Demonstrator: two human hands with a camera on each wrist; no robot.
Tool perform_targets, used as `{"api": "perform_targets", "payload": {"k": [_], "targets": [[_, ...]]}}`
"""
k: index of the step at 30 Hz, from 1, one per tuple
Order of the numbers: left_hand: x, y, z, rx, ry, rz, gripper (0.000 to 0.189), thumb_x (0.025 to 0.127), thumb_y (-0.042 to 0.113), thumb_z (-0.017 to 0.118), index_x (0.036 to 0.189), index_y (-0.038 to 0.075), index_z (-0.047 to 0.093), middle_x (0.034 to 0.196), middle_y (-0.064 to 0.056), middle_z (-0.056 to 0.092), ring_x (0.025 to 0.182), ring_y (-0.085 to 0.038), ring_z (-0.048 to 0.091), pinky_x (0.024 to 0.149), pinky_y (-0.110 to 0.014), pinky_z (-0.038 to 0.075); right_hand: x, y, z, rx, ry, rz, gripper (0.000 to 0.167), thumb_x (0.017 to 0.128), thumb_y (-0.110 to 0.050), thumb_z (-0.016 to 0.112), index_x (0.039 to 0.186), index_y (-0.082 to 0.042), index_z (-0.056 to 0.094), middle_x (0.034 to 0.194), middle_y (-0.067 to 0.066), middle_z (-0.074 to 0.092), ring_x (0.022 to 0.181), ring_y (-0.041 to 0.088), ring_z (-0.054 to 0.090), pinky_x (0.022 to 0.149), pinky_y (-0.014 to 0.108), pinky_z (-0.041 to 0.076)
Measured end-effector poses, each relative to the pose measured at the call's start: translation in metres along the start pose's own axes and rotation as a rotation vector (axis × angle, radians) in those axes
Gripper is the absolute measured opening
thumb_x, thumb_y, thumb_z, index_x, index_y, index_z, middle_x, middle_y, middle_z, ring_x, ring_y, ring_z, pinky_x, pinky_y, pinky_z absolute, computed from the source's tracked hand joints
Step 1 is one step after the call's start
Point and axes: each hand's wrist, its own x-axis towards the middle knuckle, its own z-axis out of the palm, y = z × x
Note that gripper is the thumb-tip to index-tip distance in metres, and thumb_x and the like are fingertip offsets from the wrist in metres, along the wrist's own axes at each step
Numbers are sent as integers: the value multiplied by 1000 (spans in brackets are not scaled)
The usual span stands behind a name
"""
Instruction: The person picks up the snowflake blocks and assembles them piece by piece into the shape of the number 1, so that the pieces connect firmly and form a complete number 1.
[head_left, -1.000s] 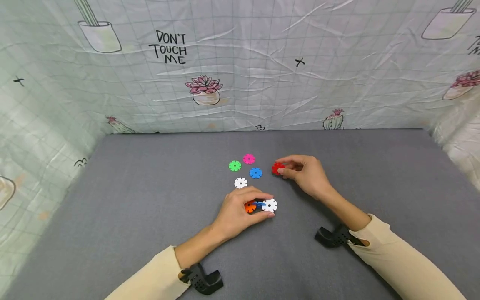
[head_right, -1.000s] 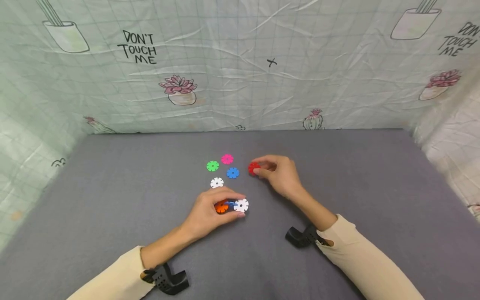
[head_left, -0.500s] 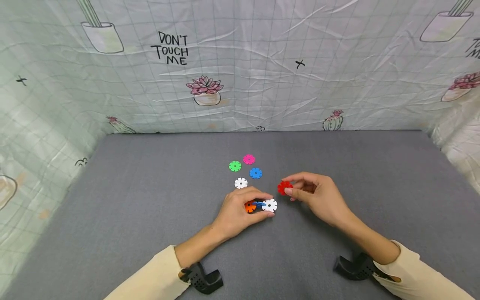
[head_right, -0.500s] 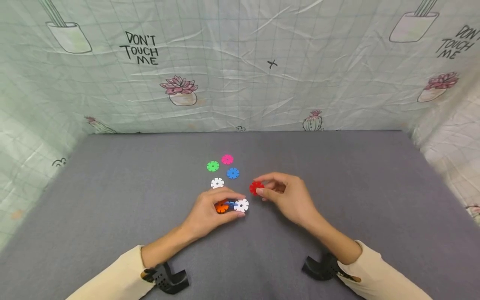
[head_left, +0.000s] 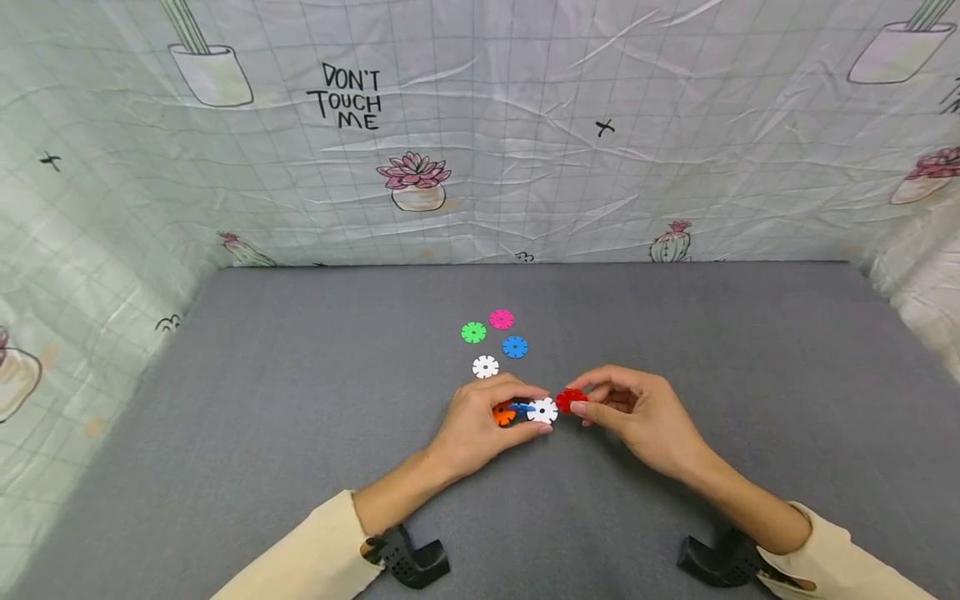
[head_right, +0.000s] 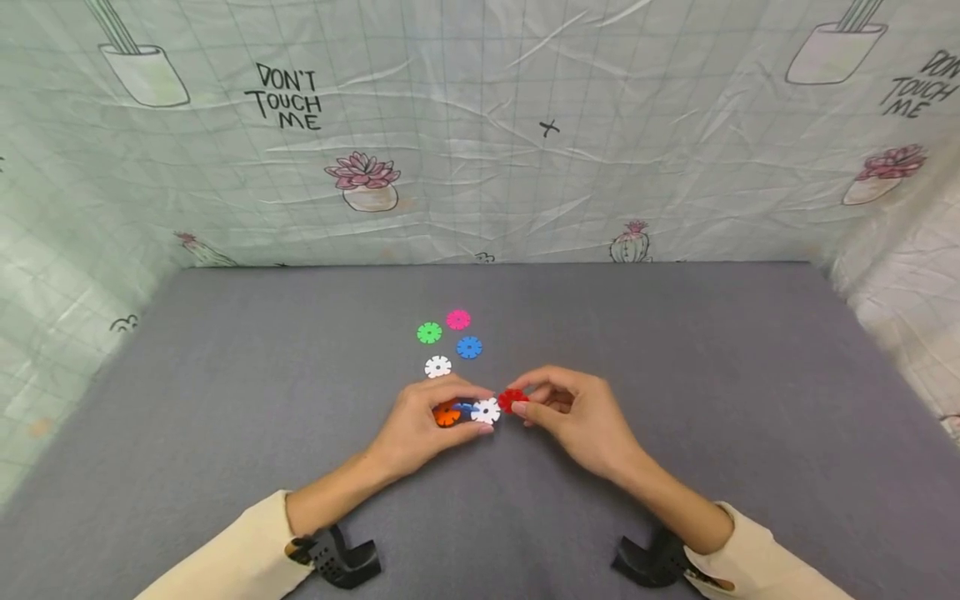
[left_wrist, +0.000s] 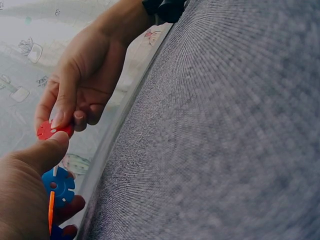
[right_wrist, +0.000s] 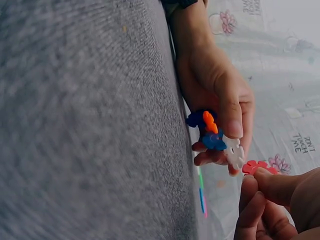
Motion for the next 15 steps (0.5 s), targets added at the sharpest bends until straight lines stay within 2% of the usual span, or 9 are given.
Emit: {"api": "perform_targets", "payload": {"k": [10,15], "targets": [[0,0,0,-10,-1,-15,30,75,21,83,103,12,74,88,10,67,78,-1,57,68,-20,45,-1,4,7,30,-24,-53,21,84,-8,73,102,-11,64,79,5,68,69,23,67,60,29,53],[1,-1,0,-8,5,-19,30,76,20,83,103,12,74,88,9,67,77,-2,57,68,-21,45,-1,4,9,9,-26,-131,25,84,-5,73,105,-13,64,77,0,67,67,21,66,61,27,53]]}}
